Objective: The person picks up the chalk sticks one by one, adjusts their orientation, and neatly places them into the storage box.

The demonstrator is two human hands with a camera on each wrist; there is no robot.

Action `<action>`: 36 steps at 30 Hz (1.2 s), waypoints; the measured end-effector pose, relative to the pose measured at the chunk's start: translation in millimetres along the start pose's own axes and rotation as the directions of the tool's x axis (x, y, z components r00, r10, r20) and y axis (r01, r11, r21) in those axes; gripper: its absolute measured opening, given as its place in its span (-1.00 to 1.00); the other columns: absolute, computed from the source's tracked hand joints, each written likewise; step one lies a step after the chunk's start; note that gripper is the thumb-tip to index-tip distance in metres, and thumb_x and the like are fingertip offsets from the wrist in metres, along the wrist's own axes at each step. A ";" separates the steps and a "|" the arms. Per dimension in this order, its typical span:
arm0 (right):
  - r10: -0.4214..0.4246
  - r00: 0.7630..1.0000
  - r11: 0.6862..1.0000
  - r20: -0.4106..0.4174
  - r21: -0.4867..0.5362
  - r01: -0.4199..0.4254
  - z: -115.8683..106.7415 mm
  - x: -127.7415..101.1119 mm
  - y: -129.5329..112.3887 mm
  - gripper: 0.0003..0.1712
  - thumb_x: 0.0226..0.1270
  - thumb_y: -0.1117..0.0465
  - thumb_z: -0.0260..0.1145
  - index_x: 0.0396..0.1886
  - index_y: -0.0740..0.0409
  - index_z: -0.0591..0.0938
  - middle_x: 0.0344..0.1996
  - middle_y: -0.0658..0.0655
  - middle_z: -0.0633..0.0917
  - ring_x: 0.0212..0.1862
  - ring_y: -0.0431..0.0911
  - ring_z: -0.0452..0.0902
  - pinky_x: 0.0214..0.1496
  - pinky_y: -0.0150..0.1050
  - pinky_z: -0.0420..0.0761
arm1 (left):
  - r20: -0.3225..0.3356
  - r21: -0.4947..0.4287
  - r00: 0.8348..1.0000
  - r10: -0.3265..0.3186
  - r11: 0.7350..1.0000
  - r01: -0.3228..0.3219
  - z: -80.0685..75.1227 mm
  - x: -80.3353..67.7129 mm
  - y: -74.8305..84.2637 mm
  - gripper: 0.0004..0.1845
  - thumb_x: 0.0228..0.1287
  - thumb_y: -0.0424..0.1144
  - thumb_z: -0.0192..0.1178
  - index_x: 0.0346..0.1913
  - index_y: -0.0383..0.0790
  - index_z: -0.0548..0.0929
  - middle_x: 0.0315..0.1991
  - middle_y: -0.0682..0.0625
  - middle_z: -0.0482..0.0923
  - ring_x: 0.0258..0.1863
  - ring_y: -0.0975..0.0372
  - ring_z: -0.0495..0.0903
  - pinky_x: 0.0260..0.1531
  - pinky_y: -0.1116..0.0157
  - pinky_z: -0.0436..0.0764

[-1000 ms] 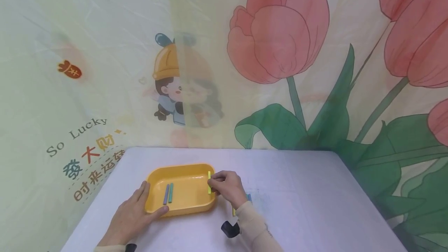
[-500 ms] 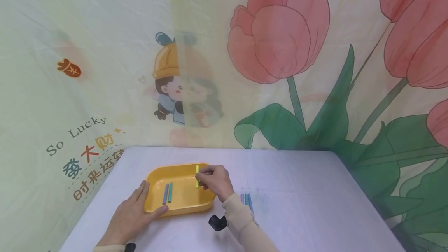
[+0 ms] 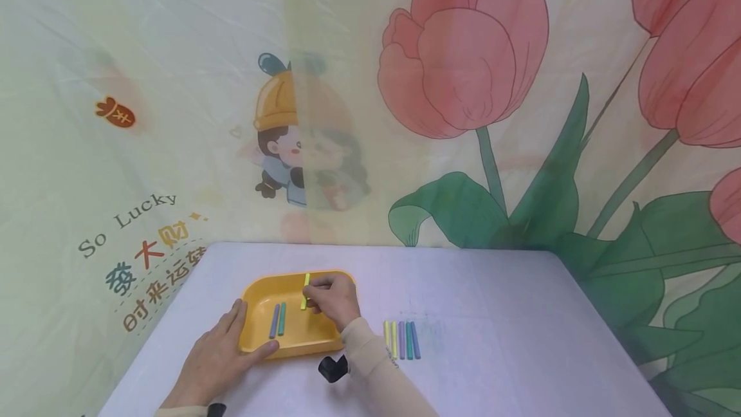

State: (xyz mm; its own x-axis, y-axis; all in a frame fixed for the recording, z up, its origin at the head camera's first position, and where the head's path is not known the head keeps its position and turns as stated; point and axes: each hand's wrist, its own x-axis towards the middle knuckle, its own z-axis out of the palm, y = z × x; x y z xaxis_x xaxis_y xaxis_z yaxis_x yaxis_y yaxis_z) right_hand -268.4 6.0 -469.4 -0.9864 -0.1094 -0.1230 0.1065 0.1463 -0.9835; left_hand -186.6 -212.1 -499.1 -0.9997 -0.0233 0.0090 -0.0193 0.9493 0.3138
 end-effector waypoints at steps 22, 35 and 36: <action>0.038 0.999 0.978 0.013 -0.204 -0.034 40.6 8.5 19.9 -0.92 0.21 0.28 0.50 -0.34 0.19 0.76 -0.58 0.05 0.71 -0.54 -0.14 0.64 -0.47 -0.32 0.68 | 0.017 -0.006 1.000 -0.014 1.000 0.014 -0.1 1.5 1.5 0.44 -0.01 0.75 -0.09 0.57 -0.47 0.03 0.55 -0.40 0.03 0.43 -0.27 0.21 0.29 -0.34 0.26; 0.035 0.999 0.957 0.004 -0.288 -0.033 54.9 19.7 39.5 -0.87 0.17 0.33 0.52 -0.48 0.14 0.69 -0.70 0.05 0.65 -0.63 -0.19 0.53 -0.60 -0.41 0.52 | 0.006 -0.003 1.000 0.014 1.000 -0.014 -0.8 -0.7 -1.2 0.40 0.05 0.71 -0.04 0.56 -0.48 0.03 0.55 -0.39 0.04 0.44 -0.25 0.23 0.28 -0.33 0.27; 0.040 0.999 0.955 -0.001 -0.293 -0.038 55.7 20.4 39.0 -0.86 0.18 0.32 0.52 -0.48 0.14 0.69 -0.69 0.05 0.65 -0.62 -0.19 0.53 -0.60 -0.41 0.52 | 0.005 -0.001 1.000 0.015 1.000 -0.015 -0.8 -0.2 -1.3 0.40 0.05 0.71 -0.05 0.56 -0.47 0.03 0.55 -0.39 0.04 0.43 -0.25 0.23 0.28 -0.32 0.28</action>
State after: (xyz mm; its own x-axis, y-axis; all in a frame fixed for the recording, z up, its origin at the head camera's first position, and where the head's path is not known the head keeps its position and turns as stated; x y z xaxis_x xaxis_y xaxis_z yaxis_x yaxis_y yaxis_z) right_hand -277.3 -45.2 -517.6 -0.9815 -0.1023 -0.1619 0.1028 0.4322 -0.8959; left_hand -186.4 -213.6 -498.7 -0.9999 -0.0072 0.0093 -0.0039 0.9493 0.3142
